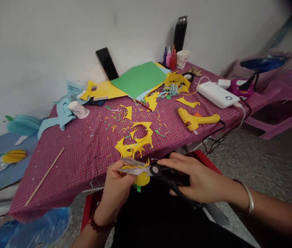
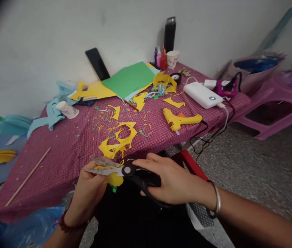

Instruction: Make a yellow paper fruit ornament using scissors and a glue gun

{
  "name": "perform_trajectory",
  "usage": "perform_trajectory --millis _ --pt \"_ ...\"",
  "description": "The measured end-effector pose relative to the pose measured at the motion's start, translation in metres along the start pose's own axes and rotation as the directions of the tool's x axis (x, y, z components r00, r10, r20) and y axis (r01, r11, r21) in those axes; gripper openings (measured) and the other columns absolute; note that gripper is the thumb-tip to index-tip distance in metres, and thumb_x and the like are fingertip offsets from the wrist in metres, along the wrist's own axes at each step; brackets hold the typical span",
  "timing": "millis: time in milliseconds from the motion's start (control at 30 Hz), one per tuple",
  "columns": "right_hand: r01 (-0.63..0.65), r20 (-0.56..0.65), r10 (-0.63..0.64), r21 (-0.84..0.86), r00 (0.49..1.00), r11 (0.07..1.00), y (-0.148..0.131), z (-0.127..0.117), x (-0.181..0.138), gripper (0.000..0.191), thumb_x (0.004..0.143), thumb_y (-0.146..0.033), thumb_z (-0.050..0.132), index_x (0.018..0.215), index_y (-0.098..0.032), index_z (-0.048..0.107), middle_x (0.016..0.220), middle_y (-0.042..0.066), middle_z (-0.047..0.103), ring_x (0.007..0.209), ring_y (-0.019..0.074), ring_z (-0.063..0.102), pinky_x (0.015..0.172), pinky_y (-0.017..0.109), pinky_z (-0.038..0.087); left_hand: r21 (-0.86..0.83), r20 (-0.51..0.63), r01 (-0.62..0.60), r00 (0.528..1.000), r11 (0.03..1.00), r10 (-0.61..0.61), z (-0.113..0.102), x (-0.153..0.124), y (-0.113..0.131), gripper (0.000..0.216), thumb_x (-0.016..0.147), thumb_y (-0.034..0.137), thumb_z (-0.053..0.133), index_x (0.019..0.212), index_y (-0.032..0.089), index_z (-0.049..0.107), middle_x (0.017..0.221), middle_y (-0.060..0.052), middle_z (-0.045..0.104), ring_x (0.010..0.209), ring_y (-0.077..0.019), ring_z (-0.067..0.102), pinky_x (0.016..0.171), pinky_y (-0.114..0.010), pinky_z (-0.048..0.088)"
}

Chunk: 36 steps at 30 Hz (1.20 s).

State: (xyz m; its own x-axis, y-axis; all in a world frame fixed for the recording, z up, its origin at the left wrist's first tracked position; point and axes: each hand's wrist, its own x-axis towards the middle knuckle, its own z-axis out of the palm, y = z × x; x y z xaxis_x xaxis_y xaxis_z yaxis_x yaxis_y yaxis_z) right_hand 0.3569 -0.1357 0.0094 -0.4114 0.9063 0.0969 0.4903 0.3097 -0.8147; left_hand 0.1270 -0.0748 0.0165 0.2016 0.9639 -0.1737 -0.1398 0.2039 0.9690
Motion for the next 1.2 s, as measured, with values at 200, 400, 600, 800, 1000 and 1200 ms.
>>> perform_trajectory --millis 200,400,600,800,1000,1200 --pt "0.037 0.004 -0.037 -0.025 0.999 0.999 -0.001 -0.003 0.000 0.060 0.083 -0.028 0.070 0.140 -0.025 0.049 0.108 0.007 0.060 0.095 0.0202 0.062 0.083 0.033 0.050 0.026 0.062 0.045 0.997 0.999 -0.047 -0.006 0.000 0.005 0.013 0.062 0.013 0.078 0.073 0.019 0.075 0.072 0.000 0.073 0.065 -0.0104 0.065 0.063 -0.017 0.051" --pt "0.056 -0.017 -0.056 -0.003 0.998 0.998 0.001 -0.002 0.002 0.059 0.084 -0.028 0.070 0.140 -0.023 0.051 0.106 0.008 0.063 0.092 0.0197 0.063 0.081 0.031 0.051 0.057 0.063 0.075 0.995 0.996 -0.079 -0.009 0.000 0.006 0.014 0.063 0.018 0.081 0.075 0.018 0.074 0.075 -0.002 0.074 0.065 -0.0131 0.068 0.063 -0.021 0.054" --pt "0.062 -0.036 -0.060 0.062 0.998 0.996 0.008 -0.002 0.005 0.053 0.086 -0.027 0.068 0.137 -0.024 0.055 0.110 0.008 0.067 0.095 0.0193 0.065 0.083 0.031 0.050 0.051 0.022 0.170 0.985 0.984 -0.172 -0.009 0.003 0.010 0.021 0.060 0.023 0.084 0.076 0.016 0.072 0.066 -0.001 0.071 0.057 -0.0122 0.066 0.056 -0.020 0.054" --pt "-0.152 0.021 0.157 0.405 0.987 0.902 0.021 -0.007 0.008 0.058 0.083 -0.041 0.071 0.134 -0.021 0.054 0.112 0.007 0.068 0.095 0.0205 0.066 0.077 0.029 0.053 -0.002 0.034 0.268 0.963 0.964 -0.267 -0.011 0.009 0.021 0.026 0.055 0.024 0.087 0.073 0.016 0.070 0.065 0.000 0.070 0.051 -0.0106 0.063 0.049 -0.019 0.052" --pt "-0.056 0.068 0.045 0.176 0.997 0.983 0.019 -0.020 0.008 0.066 0.077 -0.035 0.077 0.137 -0.024 0.051 0.129 0.009 0.060 0.114 0.0254 0.059 0.095 0.037 0.048 -0.001 0.144 0.230 0.963 0.973 -0.228 -0.020 0.009 0.018 0.018 0.059 0.022 0.086 0.073 0.016 0.076 0.078 -0.004 0.075 0.069 -0.0126 0.069 0.067 -0.019 0.056" --pt "-0.066 0.145 0.054 0.076 0.988 0.995 0.008 -0.020 0.005 0.065 0.076 -0.034 0.076 0.136 -0.026 0.054 0.122 0.008 0.062 0.105 0.0241 0.062 0.088 0.034 0.050 -0.025 0.117 0.398 0.912 0.917 -0.392 -0.032 -0.009 0.001 0.024 0.059 0.025 0.087 0.077 0.016 0.075 0.070 -0.004 0.074 0.058 -0.0138 0.068 0.056 -0.022 0.057"
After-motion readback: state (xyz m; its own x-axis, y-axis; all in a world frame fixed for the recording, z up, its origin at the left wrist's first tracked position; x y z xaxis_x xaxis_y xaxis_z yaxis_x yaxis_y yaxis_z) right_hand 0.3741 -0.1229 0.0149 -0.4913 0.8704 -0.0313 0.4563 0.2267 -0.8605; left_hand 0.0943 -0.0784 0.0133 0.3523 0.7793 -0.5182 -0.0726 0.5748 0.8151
